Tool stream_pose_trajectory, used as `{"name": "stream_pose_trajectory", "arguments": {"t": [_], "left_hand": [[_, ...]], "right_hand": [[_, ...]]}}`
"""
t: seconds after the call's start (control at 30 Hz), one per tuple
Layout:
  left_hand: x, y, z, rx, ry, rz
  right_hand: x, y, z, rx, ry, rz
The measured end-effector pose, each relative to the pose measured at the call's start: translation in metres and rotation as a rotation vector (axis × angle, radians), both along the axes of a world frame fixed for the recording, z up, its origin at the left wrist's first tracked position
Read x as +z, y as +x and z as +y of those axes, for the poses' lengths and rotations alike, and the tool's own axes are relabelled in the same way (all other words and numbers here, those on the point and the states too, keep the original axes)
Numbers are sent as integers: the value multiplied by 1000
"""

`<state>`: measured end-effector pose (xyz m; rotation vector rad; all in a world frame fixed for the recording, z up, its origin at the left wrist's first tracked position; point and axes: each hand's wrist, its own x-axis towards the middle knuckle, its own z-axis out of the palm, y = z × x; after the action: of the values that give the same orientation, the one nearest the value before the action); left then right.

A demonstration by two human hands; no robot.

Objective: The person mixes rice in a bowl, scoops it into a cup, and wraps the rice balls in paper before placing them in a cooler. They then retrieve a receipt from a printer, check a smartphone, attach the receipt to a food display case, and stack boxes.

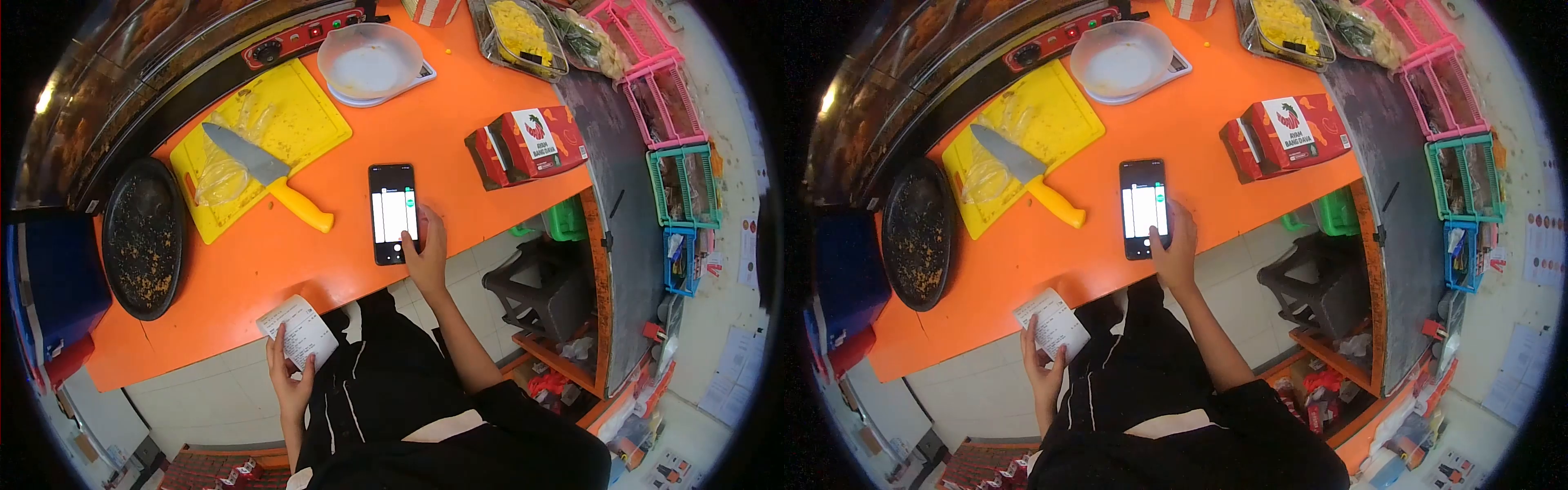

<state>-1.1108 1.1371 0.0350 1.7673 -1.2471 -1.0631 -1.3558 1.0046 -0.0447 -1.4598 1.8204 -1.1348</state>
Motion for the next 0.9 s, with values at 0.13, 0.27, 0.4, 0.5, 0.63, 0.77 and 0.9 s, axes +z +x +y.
{"name": "stream_pose_trajectory", "arguments": {"t": [0.13, 0.27, 0.4, 0.5, 0.63, 0.77, 0.9], "left_hand": [[0, -2, -3, -7, -19, 12], [-1, -1, -5, -13, -9, 23], [1, -3, -8, -27, -16, 21], [-1, -3, -9, -29, -9, 6], [0, -3, -12, -36, 18, 34], [0, -2, -13, -52, 52, 47], [0, -4, -18, -33, -13, 43]], "right_hand": [[1, -3, 1, 49, -47, 3], [5, -2, -1, 45, -39, -45], [2, -3, -1, 46, -61, -12], [3, -3, -2, 58, -91, 47], [6, -3, -2, 69, -80, 68], [13, -1, 0, 82, -15, 39], [33, 23, 10, 98, 156, 303]]}}
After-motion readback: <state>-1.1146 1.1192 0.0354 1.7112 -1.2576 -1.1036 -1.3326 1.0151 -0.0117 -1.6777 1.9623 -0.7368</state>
